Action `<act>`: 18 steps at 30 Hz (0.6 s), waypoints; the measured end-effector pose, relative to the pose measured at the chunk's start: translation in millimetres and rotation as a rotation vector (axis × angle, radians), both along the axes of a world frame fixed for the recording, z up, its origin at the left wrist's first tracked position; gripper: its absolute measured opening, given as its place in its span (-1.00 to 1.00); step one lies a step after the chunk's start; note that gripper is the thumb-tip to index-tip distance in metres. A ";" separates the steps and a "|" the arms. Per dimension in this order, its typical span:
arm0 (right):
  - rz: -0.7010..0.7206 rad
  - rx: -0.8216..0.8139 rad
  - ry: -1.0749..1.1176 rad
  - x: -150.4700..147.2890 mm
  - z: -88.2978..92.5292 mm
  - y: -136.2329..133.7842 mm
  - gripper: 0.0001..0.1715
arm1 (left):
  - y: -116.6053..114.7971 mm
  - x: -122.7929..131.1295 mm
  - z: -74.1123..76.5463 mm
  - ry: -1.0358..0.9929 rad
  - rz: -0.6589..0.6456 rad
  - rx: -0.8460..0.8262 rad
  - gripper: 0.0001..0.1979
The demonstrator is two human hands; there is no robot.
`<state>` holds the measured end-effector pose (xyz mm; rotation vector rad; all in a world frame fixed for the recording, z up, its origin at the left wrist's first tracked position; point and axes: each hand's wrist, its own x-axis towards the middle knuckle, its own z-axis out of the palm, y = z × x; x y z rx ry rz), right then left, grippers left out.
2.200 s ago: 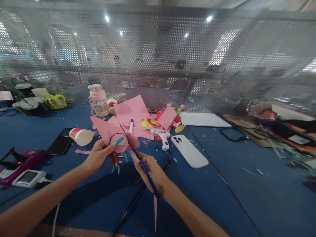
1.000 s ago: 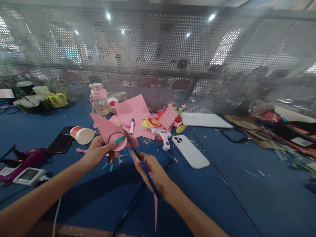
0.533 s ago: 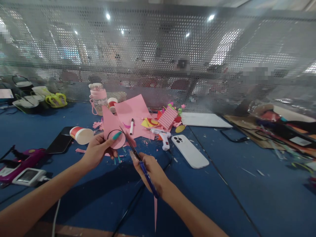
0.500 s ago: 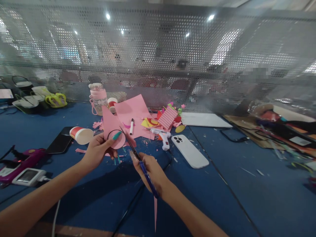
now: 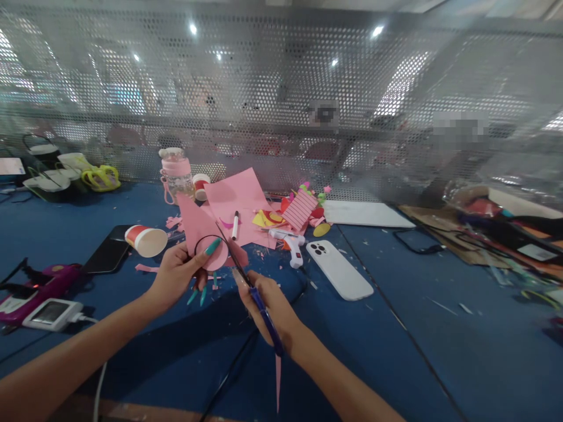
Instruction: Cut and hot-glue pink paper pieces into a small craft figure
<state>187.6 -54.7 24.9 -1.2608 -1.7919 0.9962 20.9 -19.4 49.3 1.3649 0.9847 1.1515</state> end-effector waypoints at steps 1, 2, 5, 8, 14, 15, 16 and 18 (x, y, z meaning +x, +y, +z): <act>0.005 0.010 -0.001 0.2 -0.2 0.1 -0.45 | 0.0 -0.1 -0.1 0.001 0.000 0.005 -0.65; 0.006 0.030 -0.007 0.3 -0.3 0.2 -0.46 | 0.0 -0.3 -0.3 0.001 0.000 0.009 -0.65; -0.016 0.096 -0.016 0.2 -1.0 0.6 -0.48 | 0.3 -0.9 -0.7 -0.001 -0.006 0.016 -0.65; 0.009 0.104 -0.001 -0.3 -2.4 0.9 -0.48 | 0.7 -1.4 -0.6 -0.009 -0.013 0.013 -0.64; 0.043 0.034 -0.024 -0.3 -1.1 1.2 -0.48 | 0.9 -2.0 0.1 -0.027 -0.011 0.004 -0.65; 0.042 0.035 -0.032 -0.2 -0.5 1.3 -0.48 | 1.1 -2.3 0.3 -0.029 -0.011 -0.001 -0.65; 0.041 0.036 -0.037 -0.1 0.0 1.3 -0.48 | 1.3 -2.6 0.5 -0.032 -0.012 -0.004 -0.65; 0.043 0.031 -0.042 0.1 0.8 1.3 -0.46 | 1.8 -3.2 1.1 -0.033 -0.013 -0.009 -0.64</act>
